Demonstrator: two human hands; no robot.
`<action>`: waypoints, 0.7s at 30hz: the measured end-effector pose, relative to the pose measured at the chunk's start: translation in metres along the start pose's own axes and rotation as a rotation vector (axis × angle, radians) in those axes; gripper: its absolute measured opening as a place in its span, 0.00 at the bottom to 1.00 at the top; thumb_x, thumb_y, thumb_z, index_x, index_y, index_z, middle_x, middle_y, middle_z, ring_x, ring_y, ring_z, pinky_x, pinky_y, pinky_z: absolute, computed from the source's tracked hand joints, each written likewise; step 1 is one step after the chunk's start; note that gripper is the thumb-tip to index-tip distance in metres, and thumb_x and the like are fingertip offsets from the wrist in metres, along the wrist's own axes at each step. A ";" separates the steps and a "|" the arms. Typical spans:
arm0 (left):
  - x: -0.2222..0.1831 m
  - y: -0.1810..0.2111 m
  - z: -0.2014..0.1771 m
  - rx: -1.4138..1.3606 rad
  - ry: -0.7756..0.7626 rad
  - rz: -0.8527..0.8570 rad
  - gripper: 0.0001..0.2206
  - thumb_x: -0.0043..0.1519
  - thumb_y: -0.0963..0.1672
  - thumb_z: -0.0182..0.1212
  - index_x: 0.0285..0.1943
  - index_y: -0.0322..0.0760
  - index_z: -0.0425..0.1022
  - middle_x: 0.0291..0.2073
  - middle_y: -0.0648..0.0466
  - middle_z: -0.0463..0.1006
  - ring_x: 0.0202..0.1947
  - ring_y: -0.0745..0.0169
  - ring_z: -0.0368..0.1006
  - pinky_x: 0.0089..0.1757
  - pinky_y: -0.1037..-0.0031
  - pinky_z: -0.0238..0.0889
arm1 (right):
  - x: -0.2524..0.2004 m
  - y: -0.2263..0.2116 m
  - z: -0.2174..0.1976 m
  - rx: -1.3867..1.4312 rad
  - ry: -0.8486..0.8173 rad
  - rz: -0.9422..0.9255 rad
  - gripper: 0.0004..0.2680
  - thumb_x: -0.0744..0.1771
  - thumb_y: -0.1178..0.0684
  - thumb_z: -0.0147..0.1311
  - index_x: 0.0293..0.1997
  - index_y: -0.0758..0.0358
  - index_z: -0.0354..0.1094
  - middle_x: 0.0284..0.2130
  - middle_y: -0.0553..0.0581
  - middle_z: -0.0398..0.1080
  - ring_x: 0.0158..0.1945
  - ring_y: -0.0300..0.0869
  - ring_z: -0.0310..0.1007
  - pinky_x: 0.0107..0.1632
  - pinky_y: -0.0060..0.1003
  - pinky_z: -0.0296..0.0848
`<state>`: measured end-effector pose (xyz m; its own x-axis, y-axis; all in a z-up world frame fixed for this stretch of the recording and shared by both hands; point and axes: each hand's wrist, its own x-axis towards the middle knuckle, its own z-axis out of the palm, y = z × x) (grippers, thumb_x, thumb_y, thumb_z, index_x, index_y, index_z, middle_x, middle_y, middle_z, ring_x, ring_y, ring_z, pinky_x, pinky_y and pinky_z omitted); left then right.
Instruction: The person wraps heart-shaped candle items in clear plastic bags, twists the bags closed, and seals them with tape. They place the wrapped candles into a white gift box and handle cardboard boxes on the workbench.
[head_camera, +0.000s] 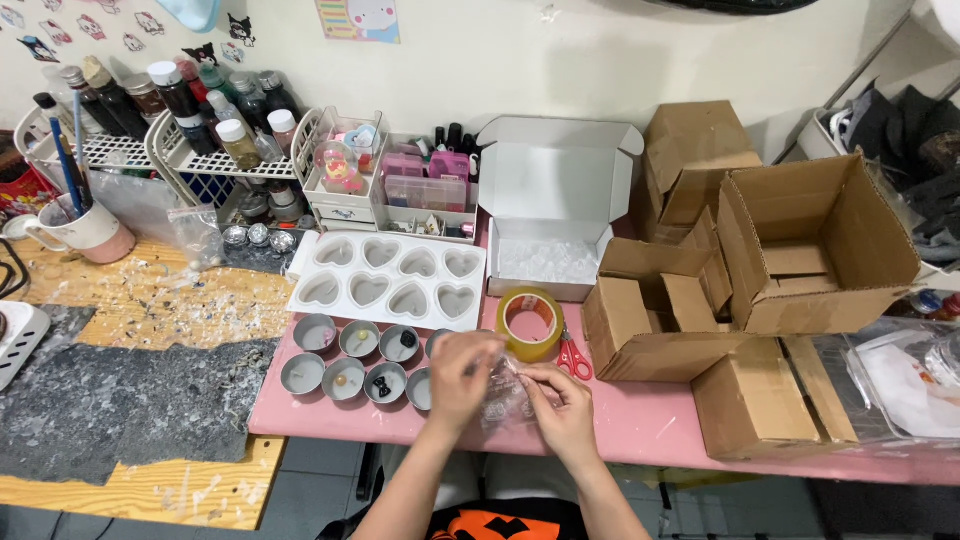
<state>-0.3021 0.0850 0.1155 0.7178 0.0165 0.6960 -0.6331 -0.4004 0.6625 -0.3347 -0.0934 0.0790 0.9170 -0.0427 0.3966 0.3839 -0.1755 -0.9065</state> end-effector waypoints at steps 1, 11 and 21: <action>0.006 0.005 -0.003 0.001 0.004 0.002 0.04 0.64 0.42 0.62 0.41 0.42 0.82 0.41 0.59 0.86 0.46 0.64 0.80 0.50 0.65 0.60 | -0.003 0.010 0.000 0.000 -0.002 -0.004 0.05 0.65 0.65 0.58 0.42 0.71 0.77 0.38 0.59 0.80 0.43 0.39 0.80 0.48 0.31 0.78; 0.018 -0.021 0.018 0.090 -0.026 -0.083 0.05 0.69 0.41 0.56 0.45 0.31 0.71 0.36 0.44 0.75 0.39 0.40 0.73 0.40 0.58 0.65 | 0.008 0.049 0.007 0.402 -0.034 0.286 0.08 0.66 0.64 0.57 0.49 0.68 0.70 0.41 0.55 0.77 0.43 0.35 0.78 0.44 0.30 0.78; 0.038 -0.043 0.003 -0.130 -0.204 -0.170 0.07 0.70 0.43 0.54 0.48 0.31 0.69 0.36 0.46 0.78 0.36 0.49 0.76 0.38 0.66 0.68 | 0.028 0.011 -0.032 0.442 0.088 0.521 0.07 0.67 0.60 0.56 0.48 0.68 0.75 0.37 0.57 0.79 0.36 0.40 0.79 0.34 0.38 0.80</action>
<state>-0.2471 0.1000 0.1125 0.8517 -0.1162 0.5109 -0.5213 -0.2871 0.8036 -0.3081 -0.1277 0.0845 0.9889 -0.0958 -0.1140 -0.0797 0.3062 -0.9486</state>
